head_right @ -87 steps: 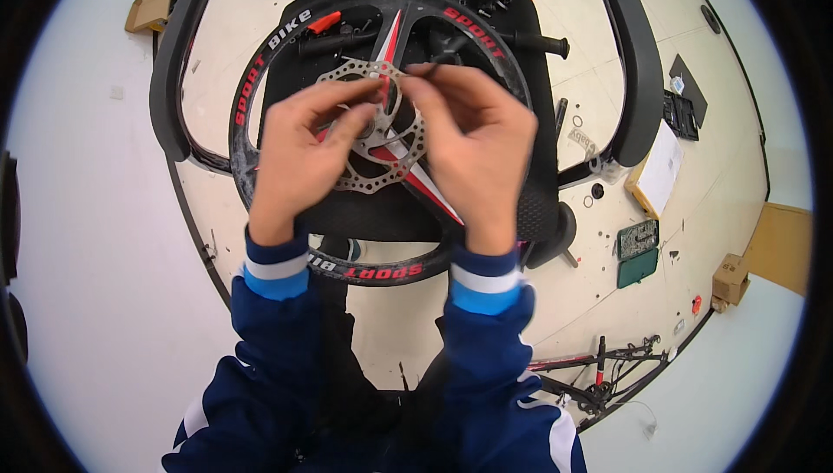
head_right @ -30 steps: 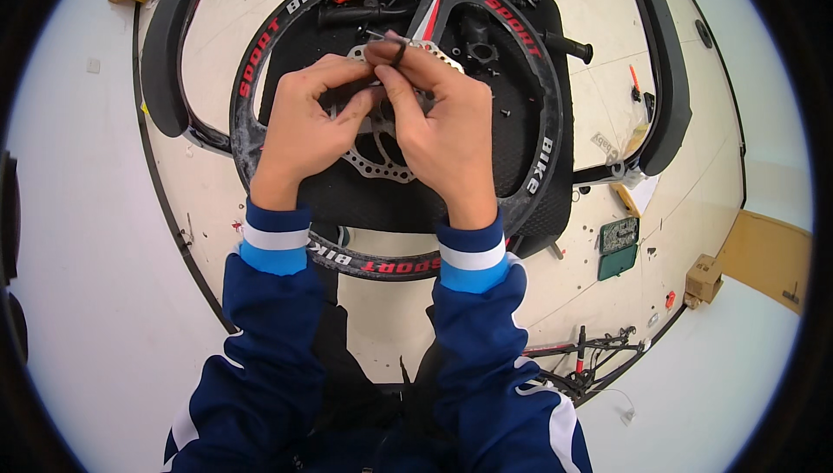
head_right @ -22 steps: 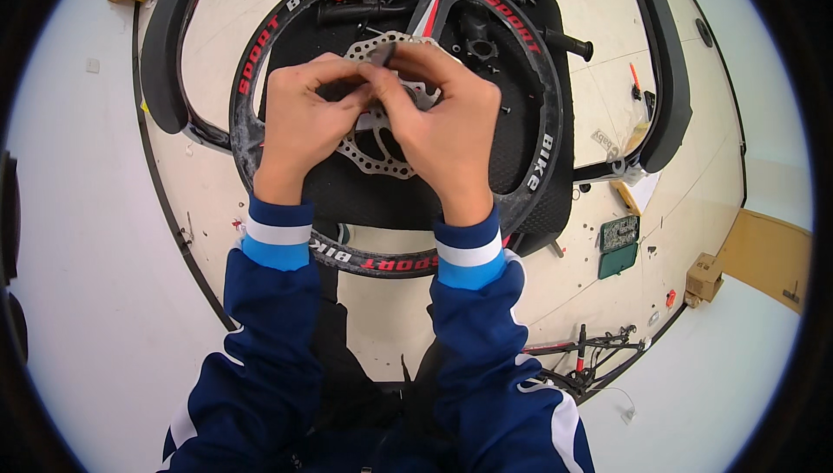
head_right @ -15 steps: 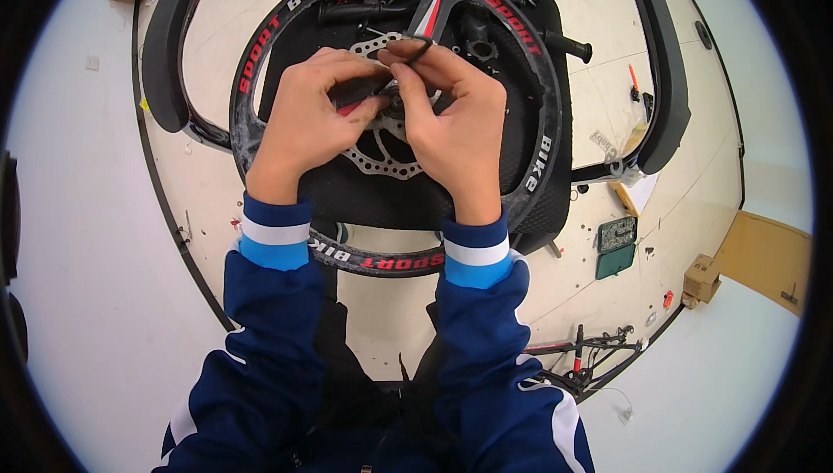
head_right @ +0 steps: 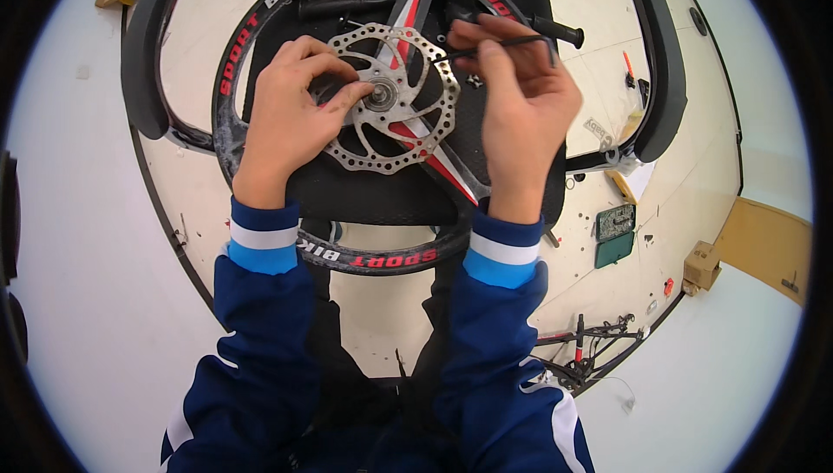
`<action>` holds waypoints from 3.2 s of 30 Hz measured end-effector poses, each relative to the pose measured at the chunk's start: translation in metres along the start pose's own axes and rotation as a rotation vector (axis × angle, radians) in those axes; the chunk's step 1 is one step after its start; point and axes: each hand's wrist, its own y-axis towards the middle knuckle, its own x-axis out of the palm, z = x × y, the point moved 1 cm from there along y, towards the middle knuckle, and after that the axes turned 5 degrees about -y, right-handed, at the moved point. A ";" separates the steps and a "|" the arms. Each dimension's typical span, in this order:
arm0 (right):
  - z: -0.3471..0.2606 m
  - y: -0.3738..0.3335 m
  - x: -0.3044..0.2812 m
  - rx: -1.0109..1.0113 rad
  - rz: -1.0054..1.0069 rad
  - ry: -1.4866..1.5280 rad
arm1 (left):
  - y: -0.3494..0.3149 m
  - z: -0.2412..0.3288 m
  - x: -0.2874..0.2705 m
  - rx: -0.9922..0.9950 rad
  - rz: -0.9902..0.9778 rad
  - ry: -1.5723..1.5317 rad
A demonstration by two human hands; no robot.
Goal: The person uses an Allen key to tighten bolts on a bicycle brake disc rotor mounted on a wheel rim. They repeatedly rotate the disc and tighten each bolt in sequence.
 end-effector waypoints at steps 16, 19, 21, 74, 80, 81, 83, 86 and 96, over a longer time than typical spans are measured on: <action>0.014 0.010 -0.061 0.242 -0.035 -0.161 | 0.010 0.048 0.012 0.139 0.144 0.043; 0.016 0.009 -0.066 0.269 -0.004 -0.289 | -0.001 0.082 0.047 0.241 0.064 -0.116; 0.017 0.008 -0.071 0.267 0.009 -0.332 | -0.012 0.094 0.080 0.231 -0.093 -0.108; 0.014 -0.003 0.017 -0.101 -0.172 -0.777 | 0.003 0.018 -0.019 -0.263 0.293 0.000; -0.188 -0.037 -0.004 -0.251 -0.060 -0.342 | -0.010 0.217 -0.152 0.076 0.406 -0.185; -0.215 -0.055 -0.013 -0.203 -0.118 -0.250 | -0.021 0.236 -0.166 0.140 0.426 -0.176; -0.263 -0.099 -0.027 -0.195 -0.210 -0.070 | -0.056 0.283 -0.193 0.193 0.434 -0.148; -0.298 -0.159 -0.056 -0.199 -0.287 0.055 | -0.115 0.335 -0.213 0.263 0.414 -0.215; -0.270 -0.380 -0.115 0.255 -0.696 0.847 | -0.309 0.316 -0.180 0.110 0.284 -0.596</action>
